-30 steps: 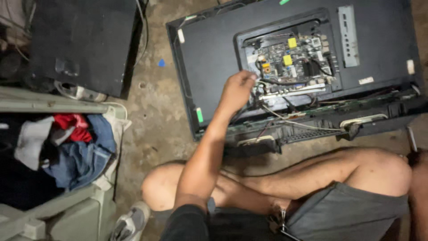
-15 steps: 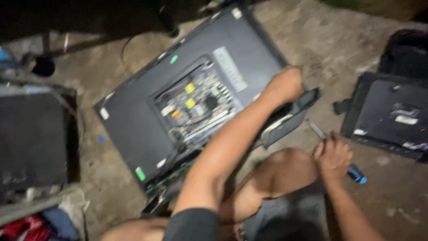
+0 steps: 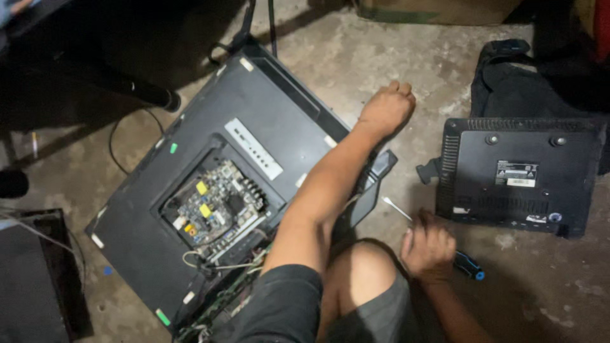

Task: The person is repairing an electronic device, likely a television, by using a screwdriver to remove screws and disconnect wires from the circuit board. The person is sitting on the floor with the device in front of them.

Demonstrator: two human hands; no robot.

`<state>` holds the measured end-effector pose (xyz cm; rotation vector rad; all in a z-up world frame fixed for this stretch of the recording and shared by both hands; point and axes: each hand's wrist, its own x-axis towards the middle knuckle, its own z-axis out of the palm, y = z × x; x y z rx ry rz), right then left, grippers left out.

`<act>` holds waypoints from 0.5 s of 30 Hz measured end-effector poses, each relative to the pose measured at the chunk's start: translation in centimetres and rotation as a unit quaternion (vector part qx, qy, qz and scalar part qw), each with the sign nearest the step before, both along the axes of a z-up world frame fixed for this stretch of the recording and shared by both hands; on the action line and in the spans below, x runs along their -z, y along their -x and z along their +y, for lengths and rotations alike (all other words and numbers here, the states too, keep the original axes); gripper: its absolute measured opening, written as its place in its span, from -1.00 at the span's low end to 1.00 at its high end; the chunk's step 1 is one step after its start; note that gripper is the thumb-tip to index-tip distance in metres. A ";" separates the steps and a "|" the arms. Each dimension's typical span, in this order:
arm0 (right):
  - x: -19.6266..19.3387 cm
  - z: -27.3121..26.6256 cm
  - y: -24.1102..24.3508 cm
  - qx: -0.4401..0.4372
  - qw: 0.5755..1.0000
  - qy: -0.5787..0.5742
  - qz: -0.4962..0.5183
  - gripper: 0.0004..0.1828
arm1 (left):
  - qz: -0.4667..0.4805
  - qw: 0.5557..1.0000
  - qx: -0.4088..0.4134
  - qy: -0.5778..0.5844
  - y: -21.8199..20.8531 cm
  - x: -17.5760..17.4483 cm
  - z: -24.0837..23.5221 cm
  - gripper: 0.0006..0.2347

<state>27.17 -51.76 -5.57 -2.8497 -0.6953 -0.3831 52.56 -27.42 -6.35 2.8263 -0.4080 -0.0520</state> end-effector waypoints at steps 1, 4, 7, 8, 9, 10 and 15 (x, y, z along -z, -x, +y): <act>-0.2 0.1 0.1 0.006 1.000 0.011 -0.001 -0.53 | 0.028 1.000 -0.005 -0.005 0.6 -0.6 0.1 -0.80; -1.0 0.7 0.2 0.020 0.999 0.043 0.005 -0.51 | 0.031 0.995 -0.056 0.083 2.0 -3.1 0.8 -0.64; -1.7 1.0 0.0 0.026 0.998 0.058 0.014 -0.52 | 0.054 0.929 -0.167 0.325 3.4 -6.1 3.5 -0.29; -1.8 0.9 0.3 0.022 0.999 0.050 -0.001 -0.54 | -0.055 0.922 -0.136 0.358 4.8 -7.0 5.1 -0.30; -1.8 0.7 0.6 0.018 0.999 0.042 -0.015 -0.57 | -0.162 0.902 -0.101 0.387 6.5 -8.1 6.9 -0.31; -1.7 0.7 0.7 0.017 0.999 0.029 -0.006 -0.56 | -0.160 0.880 -0.118 0.432 8.7 -9.4 8.9 -0.32; -0.3 0.2 1.1 0.009 1.000 -0.007 0.001 -0.60 | -0.131 0.846 -0.261 0.445 25.9 -16.8 16.0 -0.29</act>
